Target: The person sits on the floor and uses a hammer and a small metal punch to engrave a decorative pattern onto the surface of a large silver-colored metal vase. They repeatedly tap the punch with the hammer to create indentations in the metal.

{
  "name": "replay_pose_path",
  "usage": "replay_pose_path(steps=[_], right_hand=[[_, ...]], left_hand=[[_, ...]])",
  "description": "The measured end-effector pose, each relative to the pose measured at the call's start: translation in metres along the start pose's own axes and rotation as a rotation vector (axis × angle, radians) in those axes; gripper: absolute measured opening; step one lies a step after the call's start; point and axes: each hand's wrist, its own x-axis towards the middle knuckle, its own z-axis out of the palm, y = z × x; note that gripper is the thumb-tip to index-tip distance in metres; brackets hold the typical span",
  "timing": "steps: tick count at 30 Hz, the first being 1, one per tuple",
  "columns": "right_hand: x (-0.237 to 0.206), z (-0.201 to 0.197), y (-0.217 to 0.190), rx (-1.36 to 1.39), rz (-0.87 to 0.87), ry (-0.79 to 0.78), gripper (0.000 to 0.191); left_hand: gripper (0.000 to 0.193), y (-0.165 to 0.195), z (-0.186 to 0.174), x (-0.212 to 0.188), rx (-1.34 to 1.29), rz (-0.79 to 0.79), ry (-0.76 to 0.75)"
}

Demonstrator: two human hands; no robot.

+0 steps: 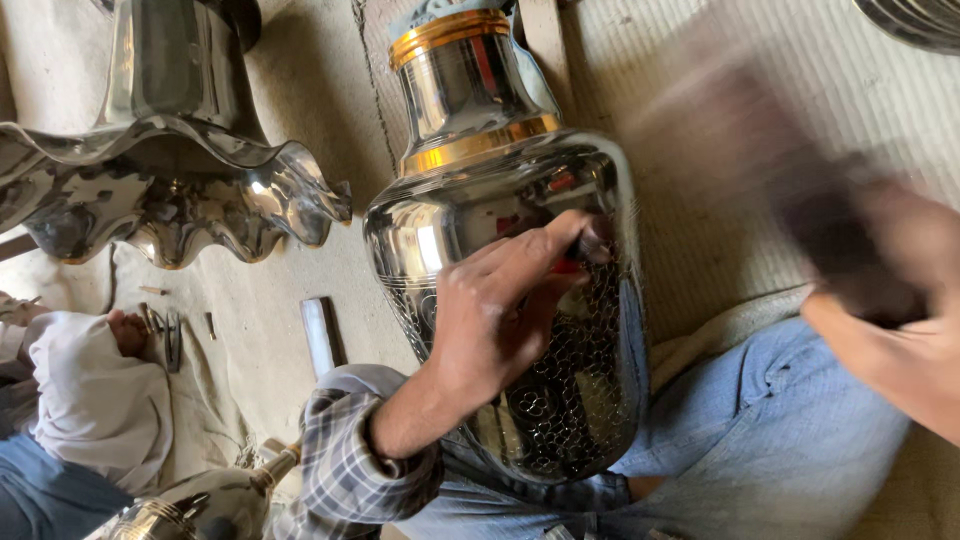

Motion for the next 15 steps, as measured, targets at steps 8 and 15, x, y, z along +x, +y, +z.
replay_pose_path(steps=[8,15], right_hand=[[0.013,-0.016,-0.003,-0.105,-0.273,0.098,0.073],[0.013,-0.023,-0.001,-0.225,-0.38,0.012,0.073]], left_hand=[[0.039,0.005,0.019,-0.011,-0.338,-0.135,0.282],[0.038,-0.003,0.024,-0.02,-0.258,-0.064,0.288]])
